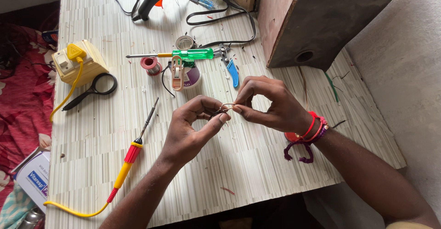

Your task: The person solders a wire to an electronic component using a soldering iron, then wraps black tape around the connection.

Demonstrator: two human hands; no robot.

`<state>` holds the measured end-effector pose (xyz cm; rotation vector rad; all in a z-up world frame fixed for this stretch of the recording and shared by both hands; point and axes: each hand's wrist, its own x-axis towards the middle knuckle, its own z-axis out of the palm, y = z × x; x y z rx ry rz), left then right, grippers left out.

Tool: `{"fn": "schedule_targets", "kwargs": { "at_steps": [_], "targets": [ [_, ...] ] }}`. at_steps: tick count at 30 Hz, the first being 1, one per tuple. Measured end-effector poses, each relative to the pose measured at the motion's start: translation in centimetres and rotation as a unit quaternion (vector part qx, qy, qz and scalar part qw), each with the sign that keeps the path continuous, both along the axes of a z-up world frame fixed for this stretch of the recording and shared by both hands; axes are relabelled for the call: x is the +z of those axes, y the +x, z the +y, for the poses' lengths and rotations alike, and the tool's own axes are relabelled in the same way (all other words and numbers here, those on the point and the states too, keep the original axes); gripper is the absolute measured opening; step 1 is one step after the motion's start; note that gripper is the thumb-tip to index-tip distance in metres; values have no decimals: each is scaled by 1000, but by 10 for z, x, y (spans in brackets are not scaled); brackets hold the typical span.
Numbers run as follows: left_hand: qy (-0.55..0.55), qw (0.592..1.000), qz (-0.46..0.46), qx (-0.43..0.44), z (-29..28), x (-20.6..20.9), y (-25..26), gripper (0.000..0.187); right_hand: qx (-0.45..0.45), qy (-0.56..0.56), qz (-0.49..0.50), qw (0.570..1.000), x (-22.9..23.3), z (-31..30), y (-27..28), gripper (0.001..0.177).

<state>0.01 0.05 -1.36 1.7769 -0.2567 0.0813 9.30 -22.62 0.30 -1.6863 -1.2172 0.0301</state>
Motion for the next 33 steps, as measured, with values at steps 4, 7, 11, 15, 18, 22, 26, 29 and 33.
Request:
{"fn": "schedule_targets", "kwargs": {
  "at_steps": [4, 7, 11, 15, 18, 22, 26, 29, 33],
  "targets": [
    [-20, 1000, 18, 3, 0, 0, -1, 18, -5, 0, -24, 1000, 3, 0, -2, 14],
    [-33, 999, 13, -4, 0, 0, -1, 17, -6, 0, -31, 1000, 3, 2, -2, 13],
    [-28, 1000, 13, 0, -1, -1, -1, 14, -12, 2, -46, 999, 3, 1, -2, 13],
    [-18, 1000, 12, 1, 0, -1, -1, 13, -9, -1, -35, 999, 3, 1, -3, 13],
    [-10, 1000, -8, 4, -1, -1, -1, 13, -6, -3, -19, 1000, 2, 2, -2, 12],
    [9, 1000, -12, 21, -2, 3, -1, 16, -9, 4, 9, 1000, 2, 0, -2, 11],
    [18, 999, -18, 40, -1, 7, -1, 16, -22, -16, 5, 1000, 5, -2, 1, 11],
    [17, 999, -3, 52, -1, 8, 0, 12, -4, -27, 5, 1000, 8, -3, 4, 10],
    [63, 995, -14, 70, 0, 9, -1, 10, 14, -87, 3, 996, 13, -4, 9, 12]
  ]
}}
